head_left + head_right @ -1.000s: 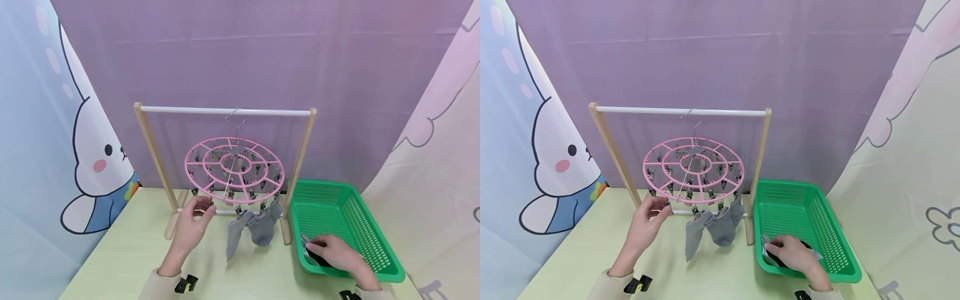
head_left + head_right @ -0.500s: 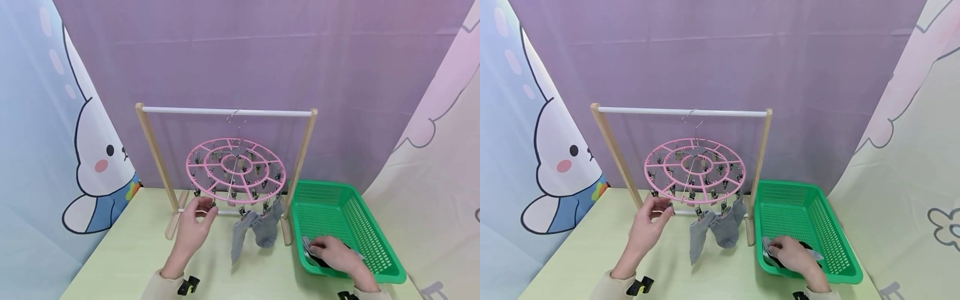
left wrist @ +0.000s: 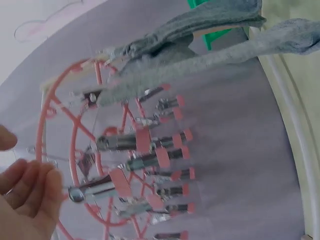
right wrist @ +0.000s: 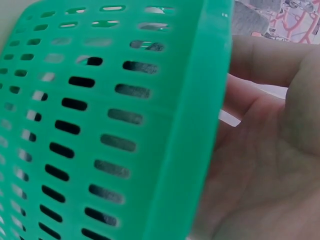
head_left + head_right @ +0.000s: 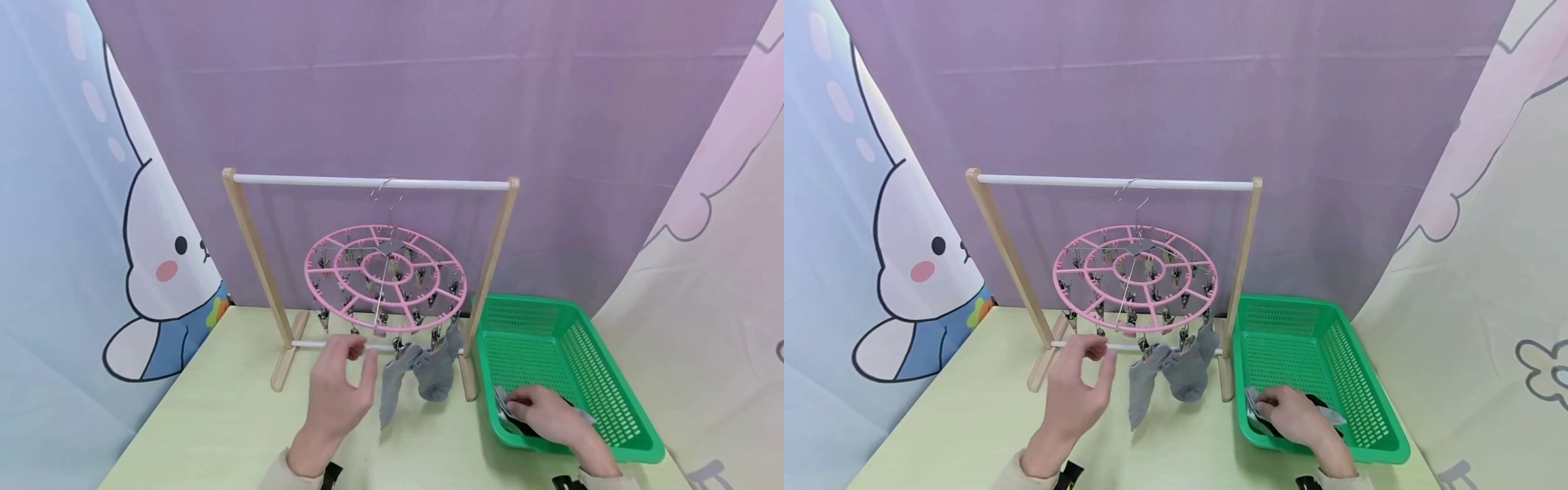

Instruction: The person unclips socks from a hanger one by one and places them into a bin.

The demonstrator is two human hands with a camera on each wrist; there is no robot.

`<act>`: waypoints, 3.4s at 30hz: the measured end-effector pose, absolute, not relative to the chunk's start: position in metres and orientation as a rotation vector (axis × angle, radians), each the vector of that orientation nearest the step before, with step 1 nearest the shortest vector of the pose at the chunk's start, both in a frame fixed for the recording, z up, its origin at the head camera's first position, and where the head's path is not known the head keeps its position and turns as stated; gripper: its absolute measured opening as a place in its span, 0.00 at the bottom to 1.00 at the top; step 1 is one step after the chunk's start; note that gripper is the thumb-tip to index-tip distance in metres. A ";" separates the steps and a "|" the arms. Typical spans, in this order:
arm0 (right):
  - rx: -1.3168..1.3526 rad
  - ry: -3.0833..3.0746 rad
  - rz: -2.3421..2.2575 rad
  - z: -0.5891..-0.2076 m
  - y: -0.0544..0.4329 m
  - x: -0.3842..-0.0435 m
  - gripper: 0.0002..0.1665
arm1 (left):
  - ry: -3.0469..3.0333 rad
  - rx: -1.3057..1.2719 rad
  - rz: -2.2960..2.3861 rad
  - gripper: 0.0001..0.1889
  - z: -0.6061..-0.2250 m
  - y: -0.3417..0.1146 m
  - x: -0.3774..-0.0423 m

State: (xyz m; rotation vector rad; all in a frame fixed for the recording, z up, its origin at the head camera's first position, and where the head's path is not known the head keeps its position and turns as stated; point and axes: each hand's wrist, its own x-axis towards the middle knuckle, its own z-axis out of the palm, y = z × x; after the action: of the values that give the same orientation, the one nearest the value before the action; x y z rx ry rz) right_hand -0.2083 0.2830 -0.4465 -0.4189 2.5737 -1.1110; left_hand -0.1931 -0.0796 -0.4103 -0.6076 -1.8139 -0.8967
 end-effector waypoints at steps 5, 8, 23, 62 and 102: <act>-0.406 2.573 -1.113 -0.447 0.283 -0.209 0.17 | -2.007 -0.637 -0.878 0.16 -0.416 -0.067 -0.193; -0.431 2.564 -1.115 -0.447 0.284 -0.209 0.17 | -2.153 -0.611 -0.912 0.25 -0.421 -0.061 -0.195; -0.493 2.562 -1.111 -0.449 0.285 -0.209 0.16 | -2.317 -0.525 -1.700 0.22 -0.420 -0.052 -0.215; -0.527 2.786 -1.502 -0.396 0.197 -0.179 0.16 | -2.246 -0.366 -1.872 0.11 -0.404 -0.083 -0.201; -0.803 2.170 -1.802 -0.432 0.115 -0.192 0.13 | -2.283 -0.480 -1.990 0.14 -0.402 -0.084 -0.199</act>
State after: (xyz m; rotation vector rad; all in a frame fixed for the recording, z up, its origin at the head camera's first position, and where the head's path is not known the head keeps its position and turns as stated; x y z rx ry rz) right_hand -0.1923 0.1153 -0.4321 -0.8034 2.1705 -1.8021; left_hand -0.1992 -0.0841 -0.4023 -0.4799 -2.2833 -1.9902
